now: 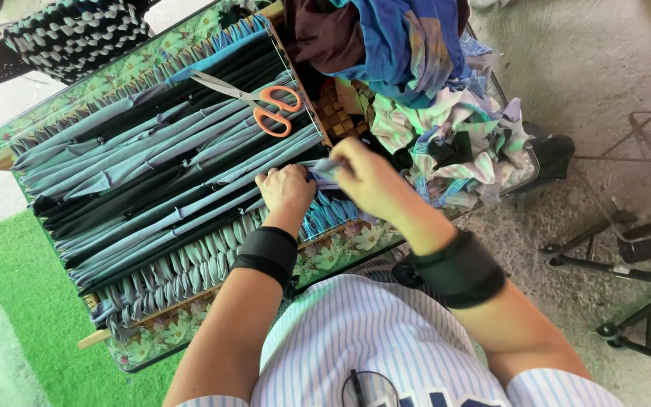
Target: Tying and weaving blue fabric strips onto a grid frame to create a rug.
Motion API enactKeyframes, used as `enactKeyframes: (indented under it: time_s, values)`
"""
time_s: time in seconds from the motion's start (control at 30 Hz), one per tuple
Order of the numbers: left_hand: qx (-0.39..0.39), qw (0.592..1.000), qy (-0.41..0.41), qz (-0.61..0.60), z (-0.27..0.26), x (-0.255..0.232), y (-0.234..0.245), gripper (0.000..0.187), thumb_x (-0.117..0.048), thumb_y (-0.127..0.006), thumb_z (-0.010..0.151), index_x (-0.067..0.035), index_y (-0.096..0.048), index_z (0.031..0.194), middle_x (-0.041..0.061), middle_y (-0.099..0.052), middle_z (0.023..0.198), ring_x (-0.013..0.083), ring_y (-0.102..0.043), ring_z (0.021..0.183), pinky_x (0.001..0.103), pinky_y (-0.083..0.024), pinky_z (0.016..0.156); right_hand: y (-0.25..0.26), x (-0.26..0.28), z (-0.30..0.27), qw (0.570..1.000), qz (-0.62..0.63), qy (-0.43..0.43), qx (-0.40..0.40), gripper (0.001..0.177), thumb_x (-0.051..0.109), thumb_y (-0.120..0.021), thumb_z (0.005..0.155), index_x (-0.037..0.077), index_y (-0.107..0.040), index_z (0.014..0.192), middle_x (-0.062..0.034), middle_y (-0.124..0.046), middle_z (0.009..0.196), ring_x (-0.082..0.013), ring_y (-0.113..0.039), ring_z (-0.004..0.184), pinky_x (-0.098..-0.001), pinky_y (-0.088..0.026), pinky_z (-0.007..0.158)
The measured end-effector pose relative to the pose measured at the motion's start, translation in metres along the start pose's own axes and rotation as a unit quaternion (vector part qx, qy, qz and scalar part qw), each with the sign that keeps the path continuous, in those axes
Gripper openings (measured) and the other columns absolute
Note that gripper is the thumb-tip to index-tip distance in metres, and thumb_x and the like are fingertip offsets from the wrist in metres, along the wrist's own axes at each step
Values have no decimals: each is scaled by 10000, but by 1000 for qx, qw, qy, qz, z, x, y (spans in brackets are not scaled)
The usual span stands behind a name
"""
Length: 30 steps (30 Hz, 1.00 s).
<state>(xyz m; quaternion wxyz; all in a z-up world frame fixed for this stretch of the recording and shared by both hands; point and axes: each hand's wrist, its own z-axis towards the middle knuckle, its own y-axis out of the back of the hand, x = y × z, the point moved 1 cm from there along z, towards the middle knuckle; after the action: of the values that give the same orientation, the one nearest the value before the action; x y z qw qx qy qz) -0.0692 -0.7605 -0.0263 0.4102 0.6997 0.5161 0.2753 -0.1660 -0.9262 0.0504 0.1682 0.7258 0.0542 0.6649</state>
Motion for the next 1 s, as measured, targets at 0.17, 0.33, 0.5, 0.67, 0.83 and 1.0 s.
enactKeyframes:
  time_s: [0.17, 0.33, 0.5, 0.67, 0.83, 1.0]
  values:
    - [36, 994, 18, -106, 10, 31, -14, 230, -300, -722, 888, -157, -758, 1065, 53, -722, 1021, 250, -616, 1078, 502, -365, 947, -56, -25, 26, 971, 63, -221, 59, 164, 100, -584, 949, 63, -550, 1106, -128, -675, 779, -317, -707, 679, -418, -541, 638]
    - [162, 854, -66, -490, 10, 76, -37, 235, -191, -716, 886, -78, -714, 1093, -10, -700, 938, 97, -593, 862, 295, -481, 830, -95, -89, 25, 997, -68, -29, 8, 151, 12, -649, 822, 36, -633, 970, -171, -695, 825, -373, -698, 804, -454, -526, 689]
    - [181, 788, -111, -578, -9, 69, -21, 217, -151, -718, 899, -74, -715, 1102, -29, -696, 981, 47, -602, 902, 232, -463, 876, -90, -92, 35, 993, -104, -3, 57, 113, 46, -693, 765, 51, -712, 875, -183, -722, 849, -366, -712, 842, -448, -547, 739]
    - [-44, 966, -107, -231, -33, 32, 12, 296, -157, -740, 786, -163, -690, 1077, -25, -756, 935, 181, -699, 872, 445, -373, 913, -79, -77, 40, 975, -102, -83, 178, 296, 249, -807, 776, 0, -686, 880, -220, -694, 829, -377, -700, 802, -455, -535, 729]
    - [-55, 973, -96, -202, -38, 36, 11, 255, -201, -716, 806, -170, -691, 1057, 0, -757, 891, 223, -710, 928, 466, -395, 949, -85, -68, 24, 975, -200, -96, 33, 187, 262, -744, 845, 91, -760, 920, -130, -713, 958, -335, -679, 927, -463, -520, 779]
    - [-40, 996, -57, -56, -60, 89, 45, 253, -303, -636, 872, -269, -801, 1061, 38, -763, 1009, 264, -705, 992, 490, -383, 999, -69, -53, 25, 949, -294, -108, 19, 140, 268, -731, 849, 153, -784, 906, -62, -664, 1076, -302, -603, 1081, -556, -447, 882]
